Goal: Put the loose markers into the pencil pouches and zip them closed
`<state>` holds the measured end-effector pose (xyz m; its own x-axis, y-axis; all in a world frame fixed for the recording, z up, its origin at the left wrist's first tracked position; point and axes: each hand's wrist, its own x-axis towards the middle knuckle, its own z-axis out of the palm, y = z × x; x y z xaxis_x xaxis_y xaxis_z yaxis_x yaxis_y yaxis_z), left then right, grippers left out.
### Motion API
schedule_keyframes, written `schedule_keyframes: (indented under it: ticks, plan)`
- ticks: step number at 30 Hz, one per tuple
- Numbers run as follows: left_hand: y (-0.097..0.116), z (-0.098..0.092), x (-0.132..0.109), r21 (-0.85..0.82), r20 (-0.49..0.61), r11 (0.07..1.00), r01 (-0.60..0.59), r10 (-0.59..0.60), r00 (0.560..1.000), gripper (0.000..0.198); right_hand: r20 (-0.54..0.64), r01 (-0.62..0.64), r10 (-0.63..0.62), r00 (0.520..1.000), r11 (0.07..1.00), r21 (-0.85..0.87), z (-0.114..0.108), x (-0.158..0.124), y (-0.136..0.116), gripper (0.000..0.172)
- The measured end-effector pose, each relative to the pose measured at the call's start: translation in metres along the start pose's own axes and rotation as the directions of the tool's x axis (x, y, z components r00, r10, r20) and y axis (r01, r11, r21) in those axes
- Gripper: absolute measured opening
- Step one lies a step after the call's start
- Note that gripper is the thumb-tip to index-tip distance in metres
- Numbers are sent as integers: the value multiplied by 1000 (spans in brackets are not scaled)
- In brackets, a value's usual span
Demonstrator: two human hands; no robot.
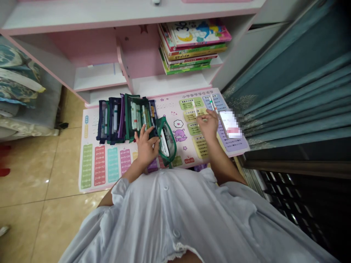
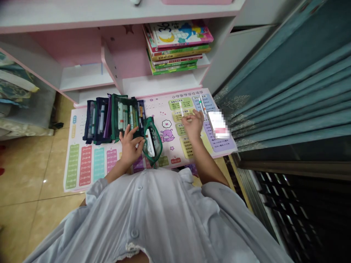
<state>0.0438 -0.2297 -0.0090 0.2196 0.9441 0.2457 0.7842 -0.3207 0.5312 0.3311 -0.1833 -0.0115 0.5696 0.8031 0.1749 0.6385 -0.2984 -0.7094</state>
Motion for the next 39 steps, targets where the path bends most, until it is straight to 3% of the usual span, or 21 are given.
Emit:
schedule_keyframes:
  ticks: [5, 11, 17, 22, 30, 39]
  plan:
    - [-3, -2, 1, 4, -51, 997, 76, -76, 996, 12, 136, 199, -224, 965, 965, 172, -2, -66, -22, 14]
    - [-4, -3, 2, -5, -76, 993, 117, -117, 990, 12, 224, 344, -371, 901, 927, 150, 14, -114, -37, 14]
    - [-4, -3, 1, -3, -97, 995, 104, -104, 990, 12, 260, 370, -389, 884, 921, 120, 32, -121, -44, 16]
    - [-4, -3, 1, 3, -94, 994, 111, -110, 990, 12, 291, 394, -414, 863, 910, 128, 34, -124, -44, 17]
    - [-4, -3, 2, 21, -89, 995, 102, -100, 991, 12, 129, 388, -391, 911, 920, 54, 31, -112, -31, 8]
    - [-4, -1, 1, 16, -97, 997, 81, -79, 992, 12, 189, 362, -360, 913, 932, 29, 31, -107, -28, 14]
